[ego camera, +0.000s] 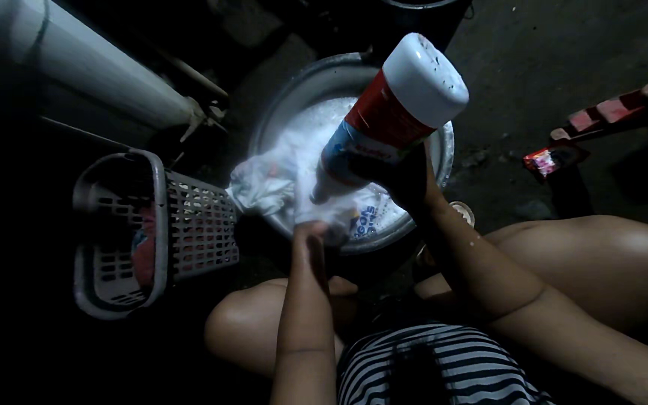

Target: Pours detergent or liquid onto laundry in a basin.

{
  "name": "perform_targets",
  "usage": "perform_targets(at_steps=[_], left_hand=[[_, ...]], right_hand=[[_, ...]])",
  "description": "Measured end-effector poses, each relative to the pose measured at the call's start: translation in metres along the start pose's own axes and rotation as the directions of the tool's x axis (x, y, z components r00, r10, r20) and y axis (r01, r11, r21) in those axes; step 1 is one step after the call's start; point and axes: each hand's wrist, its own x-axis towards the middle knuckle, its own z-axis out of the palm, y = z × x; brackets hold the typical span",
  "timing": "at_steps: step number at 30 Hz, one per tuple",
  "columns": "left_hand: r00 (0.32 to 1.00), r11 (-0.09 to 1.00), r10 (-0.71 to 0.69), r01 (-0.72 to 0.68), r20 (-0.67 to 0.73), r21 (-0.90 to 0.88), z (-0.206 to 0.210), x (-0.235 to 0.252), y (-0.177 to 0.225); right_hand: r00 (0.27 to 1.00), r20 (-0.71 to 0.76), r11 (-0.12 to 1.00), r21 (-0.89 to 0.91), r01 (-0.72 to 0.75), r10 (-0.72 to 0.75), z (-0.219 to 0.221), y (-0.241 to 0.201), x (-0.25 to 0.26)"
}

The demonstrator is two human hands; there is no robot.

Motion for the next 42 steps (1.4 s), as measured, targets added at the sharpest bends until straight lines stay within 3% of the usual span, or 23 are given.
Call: perform_targets(at_steps=[5, 7, 10, 13, 17, 20, 22, 26, 30, 34, 38, 42], left_hand=[[0.986, 0.945, 0.145, -0.162, 0.079, 0.284, -0.015, 0.039, -0.02], [0.995, 0.927, 0.1, -0.087, -0.016, 0.364, -0.005, 0.029, -0.01], [0.992, 0.947, 0.032, 0.009, -0.124, 0.321, -0.001, 0.046, -0.013], [0.999, 0.935, 0.002, 0.017, -0.051, 0.355, -0.002, 0.05, -0.01], [0.992, 0.987, -0.032, 0.05, -0.119, 0.151, 0.0, 0.043, -0.01], [0.994, 0.963, -0.008, 0.036, 0.105, -0.266, -0.008, 0.051, -0.015], [0.979, 0.93, 0.035, 0.041, 0.201, -0.365, -0.011, 0.053, -0.017], [0.95, 0.925, 0.081, 0.04, 0.3, -0.378, -0.012, 0.049, -0.015], [0.961, 0.957, 0.042, 0.04, 0.275, -0.286, -0.013, 0.044, -0.013], [0.939, 0.945, 0.058, 0.059, 0.34, -0.323, -0.014, 0.048, -0.013], [0.887, 0.946, 0.042, 0.112, 0.459, -0.304, -0.01, 0.052, -0.008], [0.788, 0.962, 0.153, 0.017, 0.596, -0.271, -0.007, 0.055, -0.005]], right_hand=[[1.0, -0.003, 0.999, -0.032, 0.011, -0.011, -0.005, -0.001, 0.005], [0.998, -0.051, 0.998, -0.049, 0.032, -0.035, -0.008, 0.003, 0.006], [0.992, -0.124, 0.999, 0.016, 0.039, -0.036, -0.01, 0.005, 0.01], [0.994, -0.101, 0.996, 0.081, 0.049, -0.04, -0.011, 0.004, 0.012], [0.989, -0.135, 0.997, 0.044, 0.06, -0.053, -0.011, 0.004, 0.013], [0.986, -0.157, 0.998, -0.019, 0.062, -0.064, -0.016, 0.008, 0.013], [0.986, -0.157, 0.998, -0.025, 0.059, -0.062, -0.02, 0.008, 0.016], [0.978, -0.191, 0.992, -0.103, 0.069, -0.087, -0.025, 0.005, 0.02], [0.955, -0.276, 0.978, -0.144, -0.154, 0.11, -0.029, -0.007, 0.021], [0.98, -0.166, 0.992, -0.07, 0.104, -0.114, -0.057, 0.033, 0.018], [0.962, -0.245, 0.989, -0.117, 0.094, -0.121, -0.034, 0.005, 0.025], [0.975, -0.2, 0.995, -0.049, 0.089, -0.098, -0.03, 0.002, 0.025]])
